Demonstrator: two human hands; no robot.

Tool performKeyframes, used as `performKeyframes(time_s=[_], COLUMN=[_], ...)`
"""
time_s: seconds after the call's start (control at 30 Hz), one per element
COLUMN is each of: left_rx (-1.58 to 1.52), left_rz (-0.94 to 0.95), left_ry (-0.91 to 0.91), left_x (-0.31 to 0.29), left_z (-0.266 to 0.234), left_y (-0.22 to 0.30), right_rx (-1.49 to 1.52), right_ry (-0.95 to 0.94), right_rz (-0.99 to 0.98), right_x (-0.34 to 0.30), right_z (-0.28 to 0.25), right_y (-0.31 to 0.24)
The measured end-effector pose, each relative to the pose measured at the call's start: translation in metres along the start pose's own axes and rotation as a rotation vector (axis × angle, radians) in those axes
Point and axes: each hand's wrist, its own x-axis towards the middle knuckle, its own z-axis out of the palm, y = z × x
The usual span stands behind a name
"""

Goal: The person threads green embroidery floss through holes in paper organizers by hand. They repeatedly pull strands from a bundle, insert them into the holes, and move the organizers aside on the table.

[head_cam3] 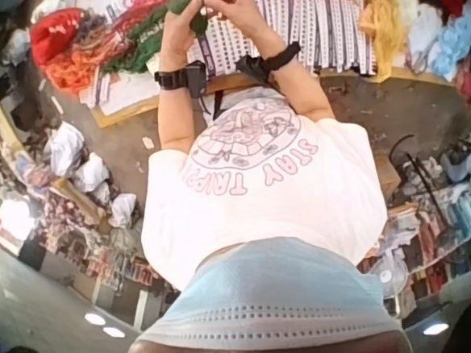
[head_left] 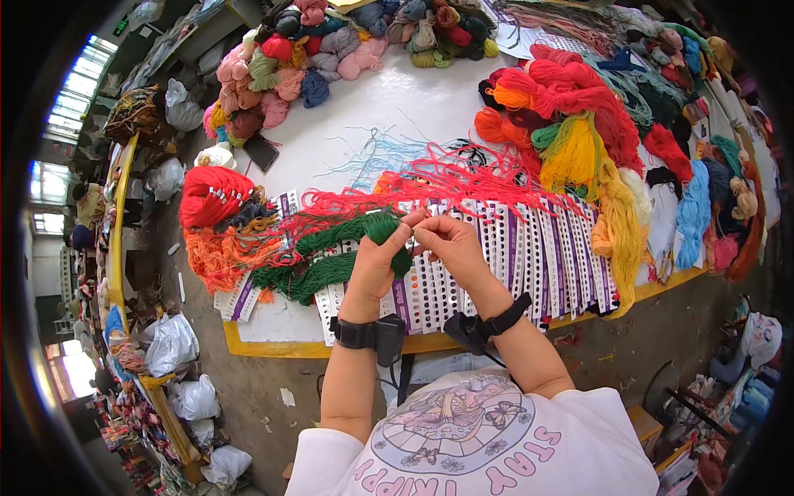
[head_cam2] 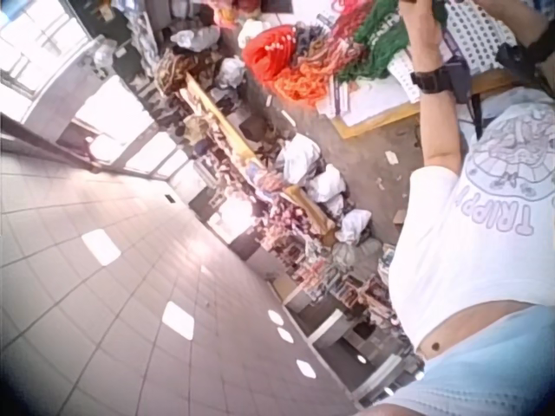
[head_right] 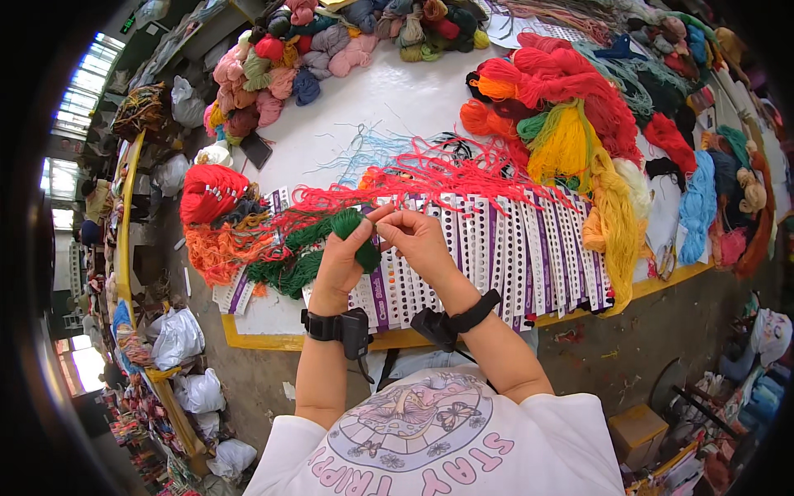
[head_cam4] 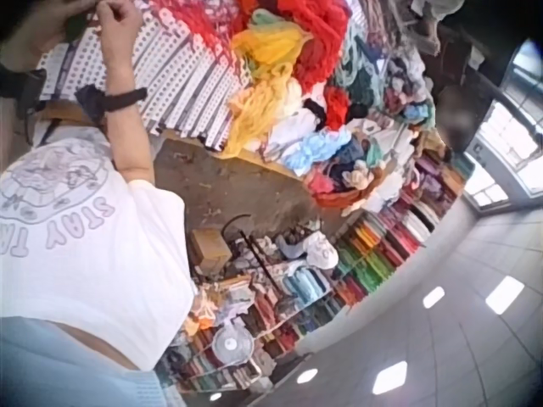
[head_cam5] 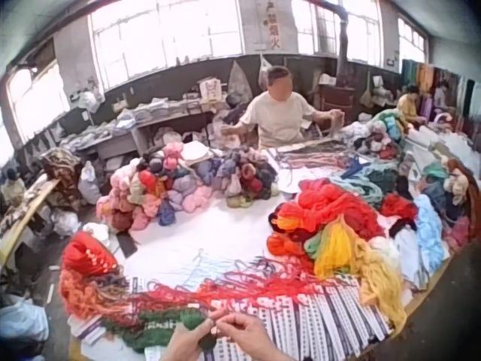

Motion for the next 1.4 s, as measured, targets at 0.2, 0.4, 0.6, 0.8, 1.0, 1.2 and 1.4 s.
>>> performKeyframes(time_s=[0.2, 0.4, 0.6, 0.8, 1.0, 1.2, 1.4], left_rx=[-0.078, 0.078, 0.097, 0.151, -0.385, -0.063, 0.564], left_rz=[-0.003, 0.091, 0.020, 0.051, 0.328, -0.021, -0.275], left_ry=[0.064, 0.096, 0.143, 0.149, 0.331, 0.303, 0.274], left_x=[0.001, 0.007, 0.004, 0.007, 0.013, 0.025, 0.065], left_z=[0.004, 0.000, 0.008, 0.018, -0.045, -0.041, 0.025], left_y=[-0.005, -0.022, -0.022, -0.024, 0.018, -0.004, -0.108], right_rx=[0.162, 0.149, 0.118, -0.029, 0.689, 0.291, -0.160], right_ry=[0.040, 0.046, 0.121, 0.175, 0.306, 1.414, 0.257], right_rz=[0.025, -0.021, -0.017, -0.178, -0.331, -0.752, -0.004], right_x=[-0.003, -0.006, -0.012, 0.002, -0.005, -0.094, 0.003], right_z=[-0.003, -0.007, -0.006, -0.019, -0.157, -0.305, -0.135], right_y=[0.007, 0.012, 0.004, 0.024, 0.033, -0.052, 0.036])
